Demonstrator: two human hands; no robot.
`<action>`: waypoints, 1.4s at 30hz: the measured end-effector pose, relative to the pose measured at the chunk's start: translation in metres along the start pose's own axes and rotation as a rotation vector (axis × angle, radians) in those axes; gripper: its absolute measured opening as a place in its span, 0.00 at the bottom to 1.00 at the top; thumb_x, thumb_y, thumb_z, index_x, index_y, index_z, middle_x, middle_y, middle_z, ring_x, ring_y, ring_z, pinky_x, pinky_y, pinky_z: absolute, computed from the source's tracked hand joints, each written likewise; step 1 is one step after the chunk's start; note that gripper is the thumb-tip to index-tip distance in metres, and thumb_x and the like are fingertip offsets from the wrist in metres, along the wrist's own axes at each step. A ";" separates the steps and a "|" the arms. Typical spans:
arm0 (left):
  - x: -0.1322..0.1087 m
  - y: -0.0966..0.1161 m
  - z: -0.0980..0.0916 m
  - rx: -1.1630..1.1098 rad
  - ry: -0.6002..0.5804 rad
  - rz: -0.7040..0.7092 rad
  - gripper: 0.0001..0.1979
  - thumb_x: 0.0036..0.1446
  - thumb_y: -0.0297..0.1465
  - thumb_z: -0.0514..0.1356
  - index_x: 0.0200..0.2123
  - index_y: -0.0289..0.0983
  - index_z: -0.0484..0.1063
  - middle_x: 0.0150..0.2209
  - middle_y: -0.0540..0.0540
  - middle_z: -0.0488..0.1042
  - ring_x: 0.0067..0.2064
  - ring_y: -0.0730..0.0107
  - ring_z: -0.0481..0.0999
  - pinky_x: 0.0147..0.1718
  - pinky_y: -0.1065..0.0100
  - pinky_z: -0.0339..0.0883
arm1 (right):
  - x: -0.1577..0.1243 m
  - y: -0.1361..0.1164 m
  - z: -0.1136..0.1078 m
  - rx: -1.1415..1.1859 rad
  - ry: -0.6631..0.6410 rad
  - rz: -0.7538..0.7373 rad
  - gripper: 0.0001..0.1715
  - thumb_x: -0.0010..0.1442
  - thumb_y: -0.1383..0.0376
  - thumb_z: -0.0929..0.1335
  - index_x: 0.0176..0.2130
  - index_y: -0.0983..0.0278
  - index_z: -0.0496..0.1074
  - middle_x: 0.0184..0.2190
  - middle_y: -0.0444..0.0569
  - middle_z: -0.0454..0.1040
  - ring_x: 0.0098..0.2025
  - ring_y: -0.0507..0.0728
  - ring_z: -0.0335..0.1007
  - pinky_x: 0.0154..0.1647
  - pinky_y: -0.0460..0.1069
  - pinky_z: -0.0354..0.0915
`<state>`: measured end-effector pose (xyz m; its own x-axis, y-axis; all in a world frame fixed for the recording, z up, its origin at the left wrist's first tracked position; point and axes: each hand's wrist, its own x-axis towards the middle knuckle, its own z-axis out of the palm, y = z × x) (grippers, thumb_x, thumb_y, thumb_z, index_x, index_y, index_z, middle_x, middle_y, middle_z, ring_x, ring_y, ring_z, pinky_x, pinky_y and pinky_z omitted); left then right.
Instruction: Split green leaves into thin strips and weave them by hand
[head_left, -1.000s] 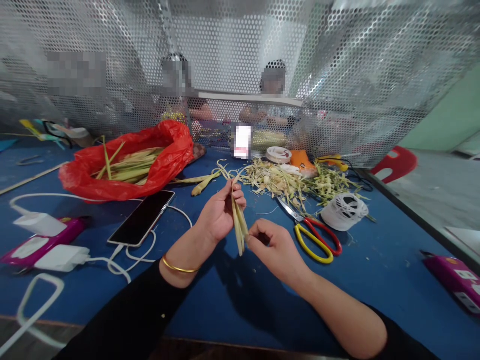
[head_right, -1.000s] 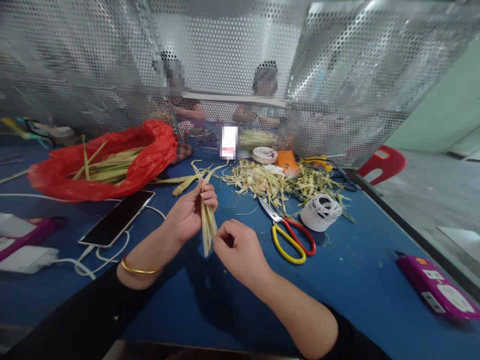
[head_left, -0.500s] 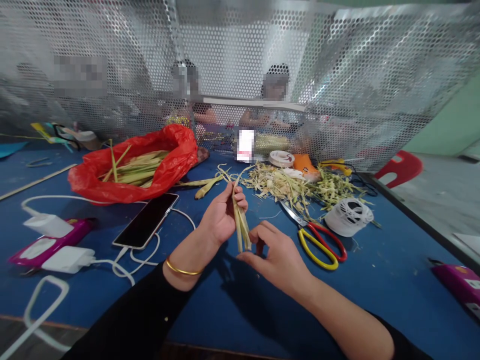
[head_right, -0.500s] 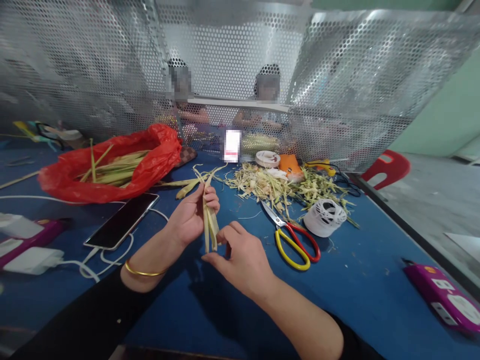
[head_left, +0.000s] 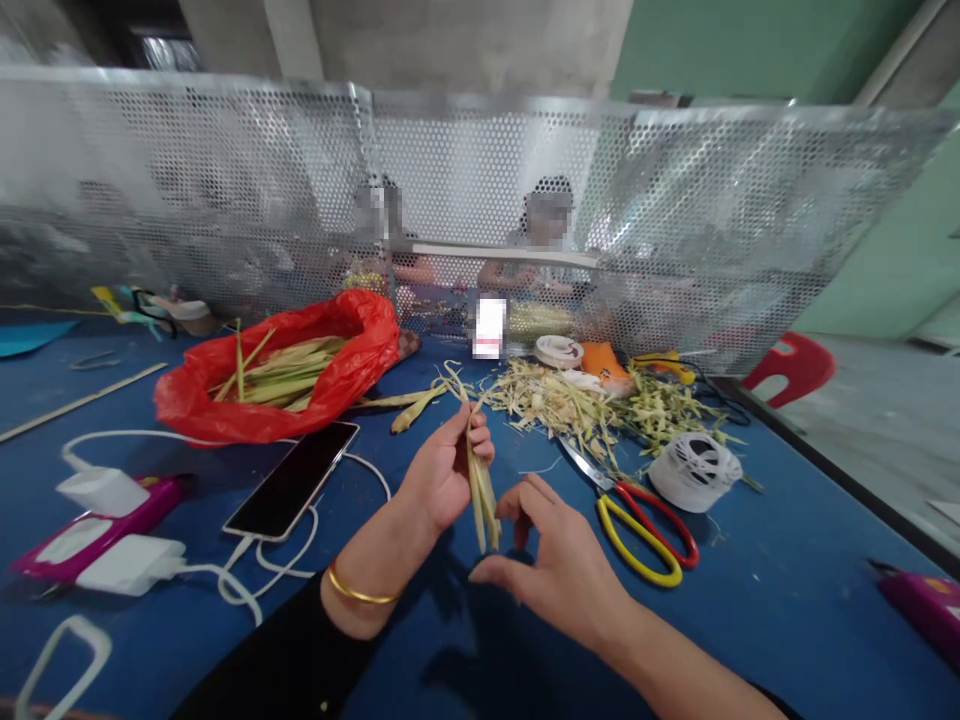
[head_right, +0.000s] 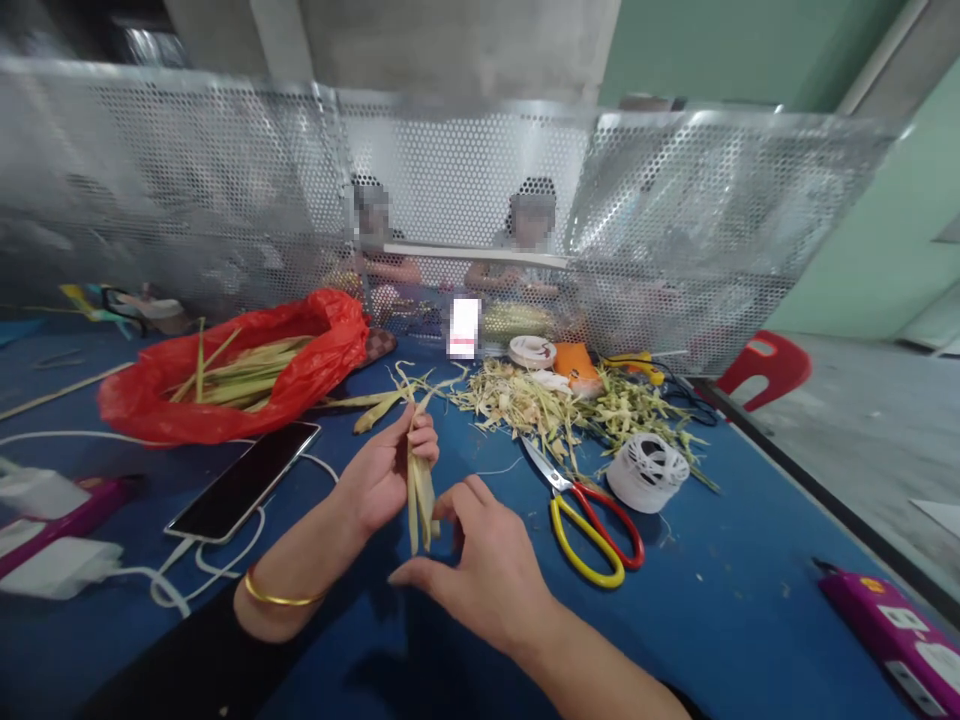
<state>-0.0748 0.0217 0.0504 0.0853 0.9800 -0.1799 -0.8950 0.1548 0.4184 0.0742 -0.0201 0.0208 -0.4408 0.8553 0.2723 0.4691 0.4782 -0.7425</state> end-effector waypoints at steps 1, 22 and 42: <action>-0.002 -0.001 0.001 0.069 0.014 0.016 0.08 0.61 0.25 0.53 0.29 0.32 0.66 0.24 0.52 0.63 0.21 0.84 0.62 0.18 0.81 0.59 | 0.002 0.001 -0.002 0.054 0.044 0.011 0.15 0.47 0.59 0.74 0.31 0.62 0.67 0.29 0.43 0.65 0.27 0.52 0.63 0.30 0.48 0.61; -0.023 -0.029 0.007 0.992 0.019 0.041 0.12 0.44 0.37 0.68 0.30 0.34 0.79 0.22 0.48 0.73 0.19 0.82 0.61 0.18 0.77 0.52 | 0.025 0.012 -0.034 0.874 0.386 0.245 0.11 0.50 0.60 0.72 0.25 0.65 0.71 0.21 0.41 0.70 0.19 0.48 0.64 0.24 0.45 0.62; -0.031 -0.022 0.013 1.272 -0.001 0.090 0.10 0.46 0.36 0.64 0.25 0.34 0.77 0.20 0.49 0.71 0.21 0.77 0.65 0.20 0.74 0.57 | 0.023 0.010 -0.036 0.802 0.180 0.211 0.08 0.47 0.63 0.72 0.22 0.66 0.74 0.32 0.46 0.76 0.21 0.46 0.61 0.25 0.45 0.62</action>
<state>-0.0517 -0.0102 0.0581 0.0474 0.9932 -0.1066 0.1514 0.0983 0.9836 0.0959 0.0114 0.0416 -0.2445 0.9620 0.1220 -0.1869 0.0767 -0.9794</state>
